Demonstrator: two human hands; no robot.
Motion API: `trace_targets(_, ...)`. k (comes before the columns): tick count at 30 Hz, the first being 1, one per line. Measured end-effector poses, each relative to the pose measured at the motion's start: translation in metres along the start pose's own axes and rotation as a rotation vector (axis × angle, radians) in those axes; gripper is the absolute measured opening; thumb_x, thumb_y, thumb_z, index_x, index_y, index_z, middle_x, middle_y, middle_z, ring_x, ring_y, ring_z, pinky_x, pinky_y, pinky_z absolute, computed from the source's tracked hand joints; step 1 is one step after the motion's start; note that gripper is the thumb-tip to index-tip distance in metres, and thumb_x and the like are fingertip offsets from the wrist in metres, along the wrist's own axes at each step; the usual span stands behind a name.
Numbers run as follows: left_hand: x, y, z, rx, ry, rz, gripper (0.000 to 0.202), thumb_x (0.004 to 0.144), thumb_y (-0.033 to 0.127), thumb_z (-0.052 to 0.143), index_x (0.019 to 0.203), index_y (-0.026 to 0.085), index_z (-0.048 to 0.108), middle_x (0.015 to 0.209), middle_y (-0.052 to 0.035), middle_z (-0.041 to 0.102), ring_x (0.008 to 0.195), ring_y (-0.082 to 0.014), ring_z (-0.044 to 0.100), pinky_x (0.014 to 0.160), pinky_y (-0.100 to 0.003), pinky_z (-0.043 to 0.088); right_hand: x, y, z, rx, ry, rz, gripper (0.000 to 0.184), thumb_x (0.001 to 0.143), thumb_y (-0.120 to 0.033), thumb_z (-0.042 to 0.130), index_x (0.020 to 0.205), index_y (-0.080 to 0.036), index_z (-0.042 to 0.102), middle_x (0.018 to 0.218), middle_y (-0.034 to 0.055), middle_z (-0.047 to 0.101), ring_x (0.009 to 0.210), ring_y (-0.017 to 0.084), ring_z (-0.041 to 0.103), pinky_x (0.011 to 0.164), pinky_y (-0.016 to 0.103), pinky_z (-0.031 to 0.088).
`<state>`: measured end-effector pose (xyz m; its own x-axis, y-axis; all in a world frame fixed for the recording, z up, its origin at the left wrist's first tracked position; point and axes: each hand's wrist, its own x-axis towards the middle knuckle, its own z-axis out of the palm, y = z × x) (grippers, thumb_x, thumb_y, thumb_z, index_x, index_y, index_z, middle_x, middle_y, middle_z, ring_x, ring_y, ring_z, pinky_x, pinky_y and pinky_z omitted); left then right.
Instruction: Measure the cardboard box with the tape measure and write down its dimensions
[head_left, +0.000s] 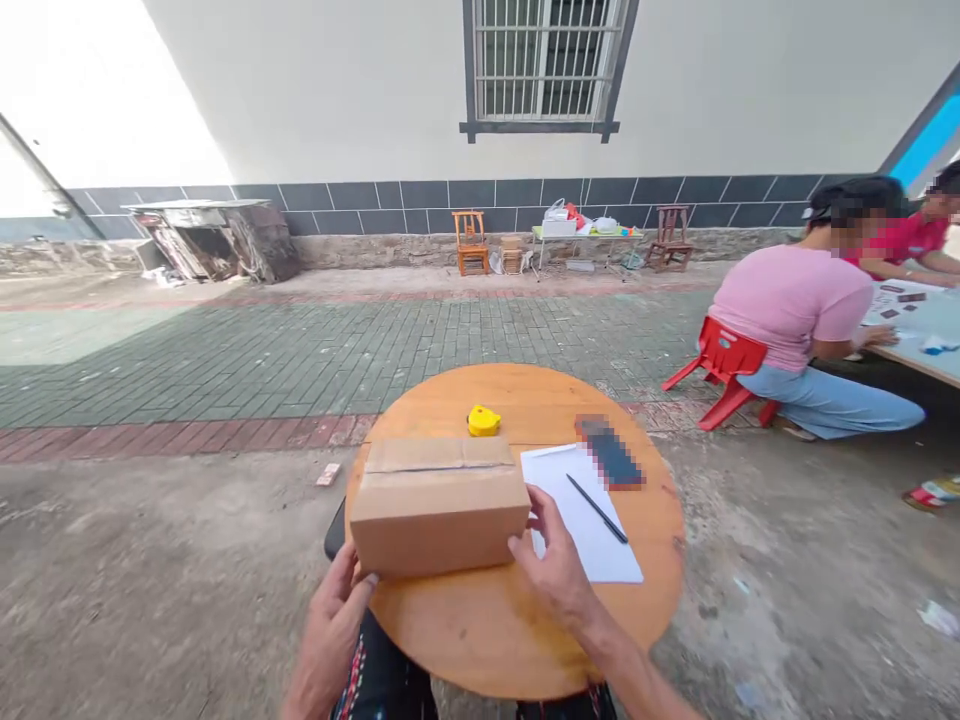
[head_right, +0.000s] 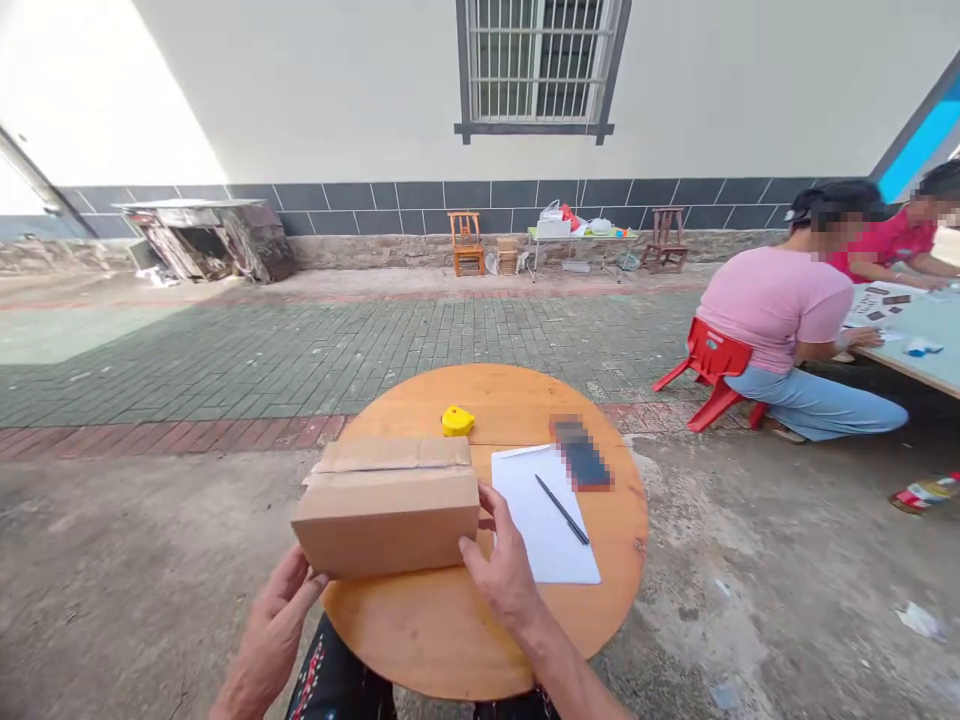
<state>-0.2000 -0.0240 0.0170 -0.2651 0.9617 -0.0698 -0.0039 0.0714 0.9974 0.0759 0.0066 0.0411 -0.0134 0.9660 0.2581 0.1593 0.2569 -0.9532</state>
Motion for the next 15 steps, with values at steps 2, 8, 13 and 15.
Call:
trace_targets(2, -0.005, -0.002, 0.002, -0.018, 0.026, -0.005, 0.066, 0.073, 0.042, 0.071, 0.133, 0.02, 0.052, 0.132, -0.0066, 0.062, 0.128, -0.0297, 0.051, 0.105, -0.034, 0.043, -0.005, 0.004, 0.002, -0.001, 0.021, -0.001, 0.059, 0.077, -0.015, 0.057, 0.134, -0.023, 0.043, 0.132, 0.0089, 0.057, 0.114, 0.023, 0.059, 0.095, 0.039, 0.05)
trace_targets(8, -0.01, -0.007, 0.0, -0.016, 0.018, -0.018, 0.062, 0.072, 0.041, 0.071, 0.128, 0.02, 0.056, 0.124, -0.0055, 0.066, 0.126, -0.0299, 0.052, 0.1, -0.032, 0.047, -0.019, -0.003, 0.013, -0.053, 0.051, -0.001, 0.057, 0.078, -0.014, 0.056, 0.133, -0.024, 0.045, 0.136, 0.0091, 0.056, 0.119, 0.024, 0.056, 0.096, 0.041, 0.049)
trace_targets(13, -0.003, -0.014, 0.0, 0.023, 0.093, -0.033, 0.061, 0.068, 0.042, 0.072, 0.122, 0.018, 0.058, 0.116, -0.0059, 0.069, 0.123, -0.0308, 0.054, 0.101, -0.035, 0.046, -0.03, -0.008, 0.019, -0.024, 0.023, 0.011, 0.059, 0.076, -0.01, 0.055, 0.133, -0.024, 0.046, 0.142, 0.0086, 0.052, 0.127, 0.025, 0.051, 0.1, 0.041, 0.048)
trace_targets(15, 0.001, -0.016, -0.001, 0.04, 0.094, -0.035, 0.06, 0.067, 0.042, 0.071, 0.12, 0.018, 0.059, 0.114, -0.0057, 0.069, 0.121, -0.0305, 0.055, 0.1, -0.035, 0.046, -0.03, -0.01, 0.018, -0.013, 0.012, 0.015, 0.059, 0.076, -0.009, 0.055, 0.132, -0.023, 0.047, 0.142, 0.0086, 0.052, 0.127, 0.025, 0.052, 0.099, 0.041, 0.049)
